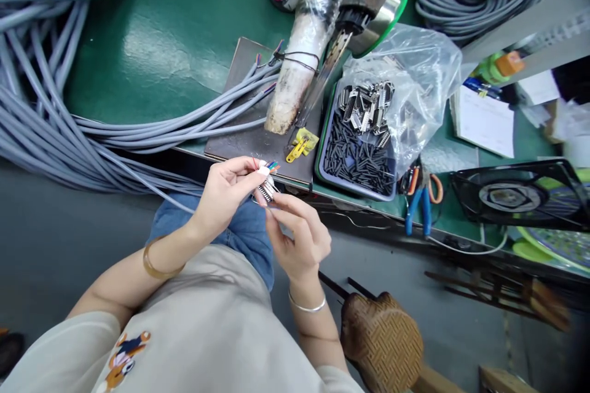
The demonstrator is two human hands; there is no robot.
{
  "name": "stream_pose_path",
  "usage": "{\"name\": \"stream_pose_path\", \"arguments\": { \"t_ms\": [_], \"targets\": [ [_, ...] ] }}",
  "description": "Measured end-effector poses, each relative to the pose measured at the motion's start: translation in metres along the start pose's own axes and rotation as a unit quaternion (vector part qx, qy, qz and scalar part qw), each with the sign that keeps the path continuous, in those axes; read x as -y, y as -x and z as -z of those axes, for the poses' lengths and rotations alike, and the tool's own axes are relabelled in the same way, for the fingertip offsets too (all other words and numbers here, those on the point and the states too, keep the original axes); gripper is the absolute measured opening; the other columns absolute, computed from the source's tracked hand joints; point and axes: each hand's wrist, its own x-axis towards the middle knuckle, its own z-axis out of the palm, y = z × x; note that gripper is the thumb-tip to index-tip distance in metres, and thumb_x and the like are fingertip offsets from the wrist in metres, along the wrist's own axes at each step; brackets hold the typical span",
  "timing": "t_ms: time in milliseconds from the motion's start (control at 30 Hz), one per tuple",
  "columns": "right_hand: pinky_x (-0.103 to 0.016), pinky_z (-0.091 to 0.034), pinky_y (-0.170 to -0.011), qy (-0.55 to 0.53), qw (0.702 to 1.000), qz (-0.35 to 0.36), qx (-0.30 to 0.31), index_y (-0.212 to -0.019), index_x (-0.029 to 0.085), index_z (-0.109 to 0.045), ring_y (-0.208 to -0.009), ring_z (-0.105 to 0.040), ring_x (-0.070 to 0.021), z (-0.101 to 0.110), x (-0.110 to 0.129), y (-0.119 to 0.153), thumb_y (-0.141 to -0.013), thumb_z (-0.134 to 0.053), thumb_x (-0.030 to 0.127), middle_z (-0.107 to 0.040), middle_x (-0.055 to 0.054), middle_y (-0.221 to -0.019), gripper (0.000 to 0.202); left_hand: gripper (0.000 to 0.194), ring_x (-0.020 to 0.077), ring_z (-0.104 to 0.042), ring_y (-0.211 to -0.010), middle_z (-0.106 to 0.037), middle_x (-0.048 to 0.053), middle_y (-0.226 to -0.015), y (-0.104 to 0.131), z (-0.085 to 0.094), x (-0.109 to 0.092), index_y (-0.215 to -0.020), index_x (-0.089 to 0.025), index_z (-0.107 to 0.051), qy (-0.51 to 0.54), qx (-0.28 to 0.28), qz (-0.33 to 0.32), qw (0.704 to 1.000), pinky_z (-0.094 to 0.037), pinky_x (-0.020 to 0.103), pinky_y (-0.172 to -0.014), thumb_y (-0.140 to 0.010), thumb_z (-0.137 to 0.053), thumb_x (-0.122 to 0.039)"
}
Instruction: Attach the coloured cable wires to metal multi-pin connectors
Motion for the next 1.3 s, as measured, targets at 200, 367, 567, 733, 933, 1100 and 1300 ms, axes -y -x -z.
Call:
{"name": "stream_pose_path", "arguments": {
  "t_ms": [200,367,567,733,933,1100,1300],
  "targets": [
    [-0.027,-0.065,-0.073,0.031,0.999,0.022,-0.017,-0.102,0.026,-0.064,-0.089,-0.079,-0.0176,-0.009,-0.006,-0.003,-0.089,-0.069,0.009,-0.081,-0.006,-0.105,0.022,0.012,0.009,-0.064,-0.05,-0.07,-0.001,-0.064,-0.003,0.001,0.001,-0.078,-0.013,-0.073,-0.002,-0.005,-0.001,1.0,-0.054,0.019,-0.054,-0.075,-0.077,-0.024],
    [-0.03,-0.065,-0.075,0.005,0.999,-0.034,-0.034,-0.099,0.026,-0.066,-0.087,-0.078,-0.0176,-0.007,-0.011,-0.001,-0.087,-0.071,0.008,-0.08,-0.004,-0.1,0.022,0.017,0.0101,-0.067,-0.052,-0.076,0.003,-0.078,-0.003,0.0,0.005,-0.082,-0.013,-0.075,-0.022,-0.001,0.002,1.0,-0.057,0.021,-0.056,-0.077,-0.079,-0.028],
    [-0.035,-0.066,-0.073,-0.135,0.951,-0.234,-0.152,-0.087,0.023,-0.065,-0.081,-0.077,-0.0179,0.0,-0.017,-0.007,-0.087,-0.073,0.013,-0.076,-0.002,-0.093,0.012,0.021,0.0068,-0.066,-0.048,-0.078,0.003,-0.098,-0.001,0.004,-0.001,-0.082,-0.014,-0.073,0.005,-0.018,0.015,1.0,-0.066,0.03,-0.074,-0.076,-0.081,-0.032],
    [-0.029,-0.066,-0.069,-0.234,0.914,-0.29,-0.159,-0.085,0.021,-0.064,-0.078,-0.076,-0.0146,-0.007,-0.013,-0.009,-0.088,-0.072,0.017,-0.075,-0.001,-0.095,0.01,0.017,0.0081,-0.068,-0.047,-0.077,0.003,-0.095,0.004,0.006,0.001,-0.075,-0.013,-0.072,0.028,0.094,0.061,0.993,-0.066,0.028,-0.069,-0.077,-0.082,-0.027],
    [-0.028,-0.063,-0.071,-0.252,0.924,-0.271,-0.096,-0.086,0.022,-0.065,-0.085,-0.075,-0.0152,-0.016,-0.006,0.001,-0.09,-0.072,0.018,-0.074,-0.001,-0.091,0.008,0.018,0.0081,-0.066,-0.046,-0.072,0.0,-0.082,0.002,0.009,0.001,-0.074,-0.013,-0.074,0.064,0.139,0.063,0.986,-0.066,0.027,-0.067,-0.076,-0.085,-0.027],
    [-0.02,-0.042,-0.044,-0.248,0.913,-0.296,-0.13,-0.086,0.023,-0.061,-0.048,-0.052,-0.0059,0.005,-0.012,-0.008,-0.093,-0.069,0.027,-0.058,0.006,-0.072,0.011,0.018,0.006,-0.063,-0.043,-0.075,0.002,-0.083,0.001,0.018,-0.003,-0.075,-0.013,-0.076,0.084,0.203,0.127,0.967,-0.065,0.026,-0.064,-0.076,-0.086,-0.028],
    [-0.024,-0.052,-0.054,-0.364,0.868,-0.316,0.117,-0.078,0.02,-0.062,-0.057,-0.06,-0.0071,0.026,-0.025,-0.026,-0.089,-0.075,0.035,-0.075,-0.007,-0.113,0.023,0.02,0.0061,-0.061,-0.042,-0.074,0.002,-0.078,-0.002,0.025,-0.004,-0.075,-0.013,-0.075,0.102,0.29,0.222,0.925,-0.065,0.028,-0.064,-0.075,-0.087,-0.029]
  ]
}}
